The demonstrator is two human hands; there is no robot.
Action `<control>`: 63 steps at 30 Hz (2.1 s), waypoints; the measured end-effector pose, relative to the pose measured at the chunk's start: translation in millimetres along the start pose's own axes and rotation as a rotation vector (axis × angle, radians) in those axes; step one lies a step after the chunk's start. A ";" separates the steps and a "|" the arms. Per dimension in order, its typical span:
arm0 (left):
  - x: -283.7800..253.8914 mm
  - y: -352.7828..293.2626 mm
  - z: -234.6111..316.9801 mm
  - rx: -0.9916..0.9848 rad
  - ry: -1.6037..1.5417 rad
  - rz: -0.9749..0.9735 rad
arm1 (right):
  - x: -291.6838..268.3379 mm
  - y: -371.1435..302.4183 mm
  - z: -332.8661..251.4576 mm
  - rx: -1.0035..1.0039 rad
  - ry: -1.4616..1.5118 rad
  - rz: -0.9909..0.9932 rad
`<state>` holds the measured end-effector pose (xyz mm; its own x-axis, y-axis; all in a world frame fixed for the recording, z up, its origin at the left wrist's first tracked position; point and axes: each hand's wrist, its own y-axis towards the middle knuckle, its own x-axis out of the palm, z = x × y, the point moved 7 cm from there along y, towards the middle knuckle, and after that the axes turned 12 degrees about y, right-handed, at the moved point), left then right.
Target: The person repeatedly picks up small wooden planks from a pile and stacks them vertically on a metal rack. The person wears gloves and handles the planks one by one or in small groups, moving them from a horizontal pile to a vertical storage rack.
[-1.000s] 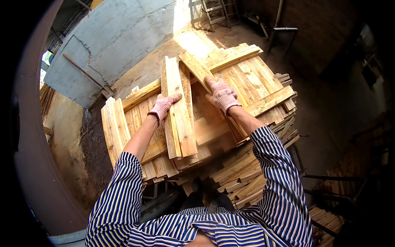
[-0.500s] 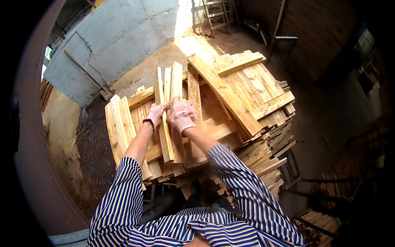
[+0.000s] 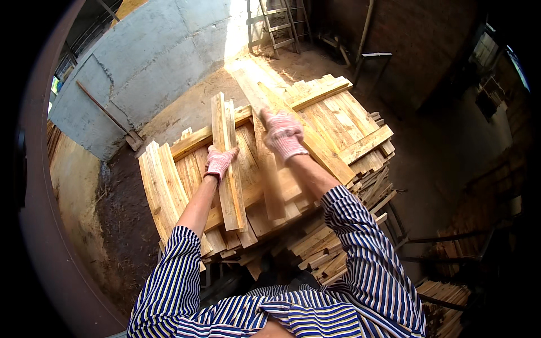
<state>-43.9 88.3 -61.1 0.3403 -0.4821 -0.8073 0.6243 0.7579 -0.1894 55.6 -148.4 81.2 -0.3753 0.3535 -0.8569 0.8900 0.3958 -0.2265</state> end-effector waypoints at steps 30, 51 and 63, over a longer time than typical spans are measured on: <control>-30.9 -1.7 -121.9 -0.202 -0.015 0.115 | 117.4 -33.4 -36.2 -0.246 -0.121 0.538; -223.9 -1.5 -293.8 -0.264 0.089 0.223 | 230.7 -125.8 -248.8 -0.225 0.356 -0.336; -158.5 22.7 -316.8 -0.145 -0.457 -0.087 | 260.4 -108.0 -234.3 -0.126 0.345 -0.043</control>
<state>-306.4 321.2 -114.5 0.5856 -0.6655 -0.4629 0.5711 0.7439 -0.3471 -198.9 99.4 -8.9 -0.4963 0.5907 -0.6362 0.8406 0.5102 -0.1821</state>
